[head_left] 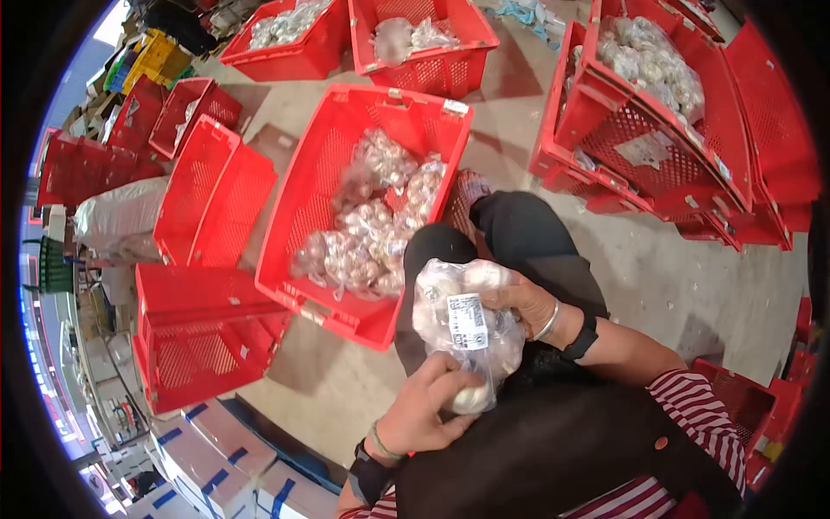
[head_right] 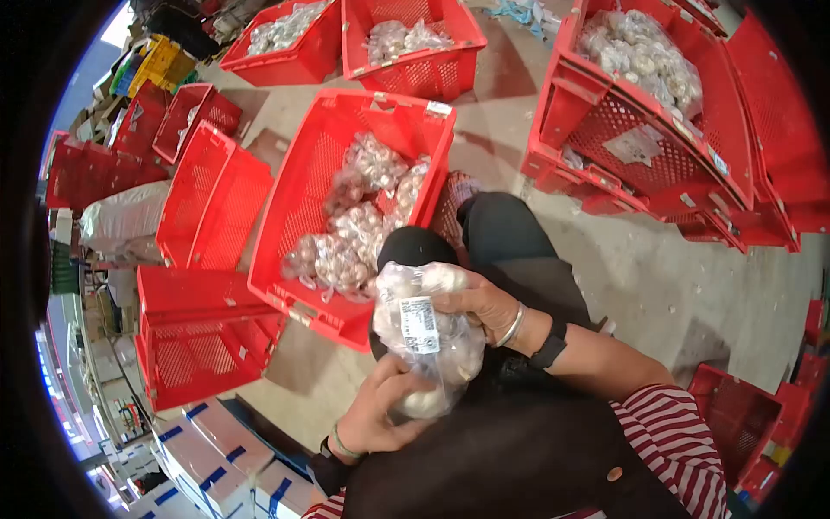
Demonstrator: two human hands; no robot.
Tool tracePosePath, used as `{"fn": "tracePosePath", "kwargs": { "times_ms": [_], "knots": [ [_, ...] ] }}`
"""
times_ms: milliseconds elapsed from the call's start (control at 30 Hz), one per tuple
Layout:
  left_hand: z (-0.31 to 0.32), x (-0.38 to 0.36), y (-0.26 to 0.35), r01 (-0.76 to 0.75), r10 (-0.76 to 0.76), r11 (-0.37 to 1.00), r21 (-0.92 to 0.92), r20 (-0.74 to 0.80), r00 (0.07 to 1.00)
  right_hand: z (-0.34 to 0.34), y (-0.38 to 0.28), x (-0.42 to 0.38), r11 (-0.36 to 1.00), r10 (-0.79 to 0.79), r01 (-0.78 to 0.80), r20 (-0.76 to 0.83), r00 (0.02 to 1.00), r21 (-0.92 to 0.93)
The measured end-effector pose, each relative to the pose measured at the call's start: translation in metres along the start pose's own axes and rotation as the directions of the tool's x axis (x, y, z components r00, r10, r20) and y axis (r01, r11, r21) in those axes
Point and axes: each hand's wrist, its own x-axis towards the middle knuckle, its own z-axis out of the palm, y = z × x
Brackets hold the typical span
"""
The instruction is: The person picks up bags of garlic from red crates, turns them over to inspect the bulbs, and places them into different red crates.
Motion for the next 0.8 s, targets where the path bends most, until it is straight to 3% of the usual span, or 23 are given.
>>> {"fn": "tracePosePath", "kwargs": {
  "times_ms": [67, 100, 167, 200, 267, 300, 367, 433, 500, 567, 600, 667, 700, 767, 800],
  "knots": [
    [0.014, -0.02, -0.012, 0.17, -0.16, 0.931, -0.323, 0.057, 0.985, -0.005, 0.018, -0.014, 0.977, 0.021, -0.048, 0.134, 0.991, 0.206],
    [0.018, -0.037, -0.028, 0.272, -0.275, 0.893, -0.358, 0.045, 0.96, -0.008, 0.02, -0.021, 0.969, 0.025, -0.07, 0.186, 0.982, 0.239],
    [0.042, -0.051, -0.073, 0.134, -0.483, 0.631, -0.764, -0.251, 0.839, -0.007, 0.02, -0.032, 0.971, 0.018, -0.074, 0.238, 0.971, 0.229],
    [0.045, -0.044, -0.07, 0.123, -0.471, 0.639, -0.76, -0.26, 0.843, -0.005, 0.019, -0.036, 0.973, 0.011, -0.067, 0.244, 0.97, 0.22],
    [0.052, -0.013, -0.062, -0.188, -0.291, 0.447, -0.875, -0.341, 0.894, 0.002, 0.017, -0.042, 0.991, -0.021, -0.011, 0.248, 0.969, 0.13],
    [0.052, -0.004, -0.047, -0.186, -0.256, 0.381, -0.906, -0.297, 0.92, 0.004, 0.018, -0.045, 0.992, -0.025, -0.007, 0.249, 0.968, 0.126],
    [0.05, 0.001, -0.048, -0.001, -0.184, 0.638, -0.77, -0.154, 0.971, 0.007, 0.015, -0.046, 0.998, -0.042, 0.054, 0.302, 0.952, -0.03],
    [0.051, 0.002, -0.041, -0.032, -0.15, 0.684, -0.729, -0.184, 0.971, 0.01, 0.013, -0.051, 0.992, -0.09, 0.112, 0.292, 0.952, -0.06],
    [0.051, 0.004, -0.033, -0.055, -0.124, 0.723, -0.689, -0.207, 0.97, 0.013, 0.009, -0.056, 0.971, -0.228, 0.237, 0.172, 0.958, -0.038],
    [0.051, 0.006, -0.026, -0.111, -0.054, 0.791, -0.602, -0.25, 0.967, 0.01, 0.007, -0.059, 0.969, -0.24, 0.248, 0.191, 0.952, -0.017],
    [0.053, 0.007, -0.023, -0.108, -0.056, 0.79, -0.603, -0.247, 0.967, 0.009, 0.008, -0.059, 0.973, -0.226, 0.23, 0.113, 0.967, -0.019],
    [0.059, 0.01, -0.019, -0.076, -0.249, 0.647, -0.759, -0.304, 0.919, 0.014, 0.009, -0.06, 0.983, -0.186, 0.186, -0.045, 0.982, -0.008],
    [0.059, 0.01, -0.019, -0.075, -0.252, 0.648, -0.758, -0.306, 0.918, 0.013, 0.011, -0.062, 0.983, -0.184, 0.183, -0.044, 0.982, -0.006],
    [0.06, 0.01, -0.022, -0.108, -0.342, 0.428, -0.897, -0.272, 0.899, 0.012, 0.014, -0.064, 0.914, -0.301, 0.316, 0.097, 0.949, -0.255],
    [0.062, 0.01, -0.021, -0.104, -0.335, 0.461, -0.881, -0.282, 0.899, 0.013, 0.015, -0.066, 0.879, -0.286, 0.31, 0.119, 0.951, -0.363]
  ]
}}
